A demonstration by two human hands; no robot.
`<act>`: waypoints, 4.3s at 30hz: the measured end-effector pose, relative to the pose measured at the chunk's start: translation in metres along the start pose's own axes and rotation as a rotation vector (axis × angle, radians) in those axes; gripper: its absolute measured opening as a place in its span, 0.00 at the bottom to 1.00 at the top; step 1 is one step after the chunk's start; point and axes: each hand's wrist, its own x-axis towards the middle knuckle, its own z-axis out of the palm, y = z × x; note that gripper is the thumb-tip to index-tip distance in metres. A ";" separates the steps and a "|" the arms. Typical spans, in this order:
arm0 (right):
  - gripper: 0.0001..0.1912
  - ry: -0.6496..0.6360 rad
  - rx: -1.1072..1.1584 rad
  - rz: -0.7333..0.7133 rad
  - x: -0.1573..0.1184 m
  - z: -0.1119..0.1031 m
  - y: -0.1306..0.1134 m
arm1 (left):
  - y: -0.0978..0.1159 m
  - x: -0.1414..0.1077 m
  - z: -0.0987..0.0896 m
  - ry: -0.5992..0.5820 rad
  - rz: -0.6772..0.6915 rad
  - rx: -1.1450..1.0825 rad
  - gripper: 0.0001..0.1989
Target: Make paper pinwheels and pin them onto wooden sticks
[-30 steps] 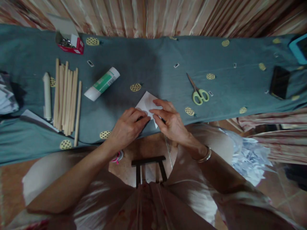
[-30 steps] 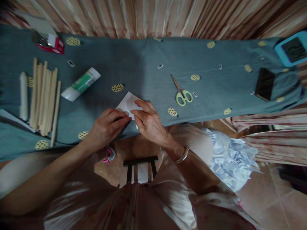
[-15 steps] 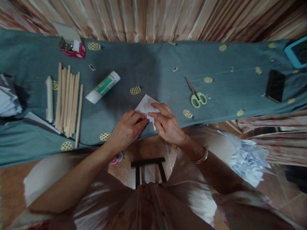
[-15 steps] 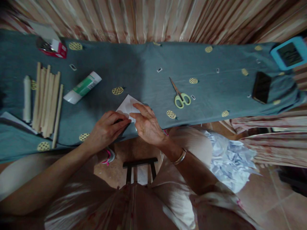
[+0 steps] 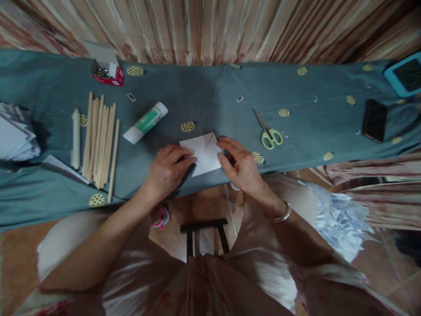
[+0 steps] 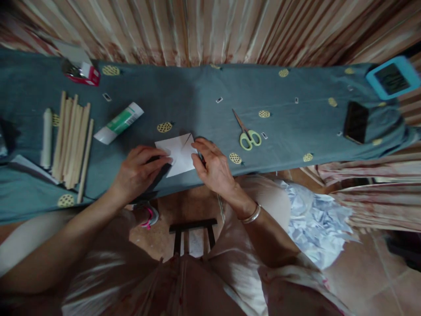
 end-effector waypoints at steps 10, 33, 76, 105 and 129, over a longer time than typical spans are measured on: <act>0.12 -0.039 -0.037 -0.031 -0.004 -0.001 -0.005 | 0.017 0.000 -0.005 -0.002 0.063 0.012 0.10; 0.13 -0.210 0.129 -0.043 -0.004 -0.012 -0.005 | 0.026 -0.004 -0.006 -0.054 0.070 -0.063 0.08; 0.04 -0.081 0.091 -0.014 -0.001 0.014 -0.012 | 0.030 -0.005 -0.001 -0.004 0.130 -0.036 0.08; 0.05 -0.041 0.020 0.016 0.002 0.020 -0.019 | 0.031 -0.003 -0.004 -0.067 0.097 -0.021 0.09; 0.01 -0.034 0.015 -0.009 -0.001 0.017 -0.017 | 0.031 -0.004 -0.003 -0.074 0.091 -0.043 0.09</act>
